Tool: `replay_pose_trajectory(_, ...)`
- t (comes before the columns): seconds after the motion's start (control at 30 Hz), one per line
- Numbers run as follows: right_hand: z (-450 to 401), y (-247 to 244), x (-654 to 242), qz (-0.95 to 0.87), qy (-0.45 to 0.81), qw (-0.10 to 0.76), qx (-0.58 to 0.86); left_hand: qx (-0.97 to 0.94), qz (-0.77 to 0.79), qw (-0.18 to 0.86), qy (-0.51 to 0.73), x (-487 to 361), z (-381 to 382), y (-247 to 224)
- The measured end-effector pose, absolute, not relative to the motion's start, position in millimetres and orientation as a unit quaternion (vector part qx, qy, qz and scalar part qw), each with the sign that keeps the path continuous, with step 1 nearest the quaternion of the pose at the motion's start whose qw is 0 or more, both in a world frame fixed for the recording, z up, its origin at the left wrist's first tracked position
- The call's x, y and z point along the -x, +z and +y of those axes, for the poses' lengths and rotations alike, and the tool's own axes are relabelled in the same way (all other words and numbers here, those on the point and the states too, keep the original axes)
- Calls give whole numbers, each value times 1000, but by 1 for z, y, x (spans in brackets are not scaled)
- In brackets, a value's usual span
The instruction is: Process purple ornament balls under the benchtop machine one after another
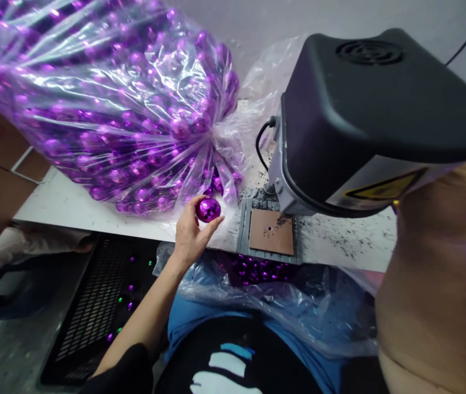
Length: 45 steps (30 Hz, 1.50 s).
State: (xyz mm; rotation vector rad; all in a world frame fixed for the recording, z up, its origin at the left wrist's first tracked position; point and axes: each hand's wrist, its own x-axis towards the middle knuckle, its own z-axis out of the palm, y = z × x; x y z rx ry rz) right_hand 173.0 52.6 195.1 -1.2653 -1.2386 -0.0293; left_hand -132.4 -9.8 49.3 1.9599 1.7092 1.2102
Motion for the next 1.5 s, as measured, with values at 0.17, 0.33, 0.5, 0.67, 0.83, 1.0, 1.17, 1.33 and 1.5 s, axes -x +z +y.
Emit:
replay_pose_trajectory(0.17,48,204,-166,-603,-49,574,553,-709,487,294,417,84,-22,47)
replay_pose_trajectory(0.33,47,204,-165,-615,-16,577,537,-721,488,320,374,52,-8,19)
replay_pose_trajectory(0.5,47,203,-164,-622,-9,592,513,-736,485,280,381,39,5,12)
replay_pose_trajectory(0.67,48,203,-165,-623,-15,582,523,-756,467,248,386,27,11,9)
replay_pose_trajectory(0.83,48,204,-166,-627,-7,591,508,-780,451,208,380,24,12,4)
replay_pose_trajectory(1.0,46,205,-165,-631,-9,585,509,-794,443,215,358,24,7,3)
replay_pose_trajectory(1.17,47,201,-164,-630,-14,598,495,-796,467,212,321,18,2,7)
replay_pose_trajectory(1.33,49,200,-164,-626,-25,605,490,-782,490,210,323,16,2,9)
replay_pose_trajectory(1.5,41,198,-159,-628,-82,596,494,-784,494,213,309,15,2,8)
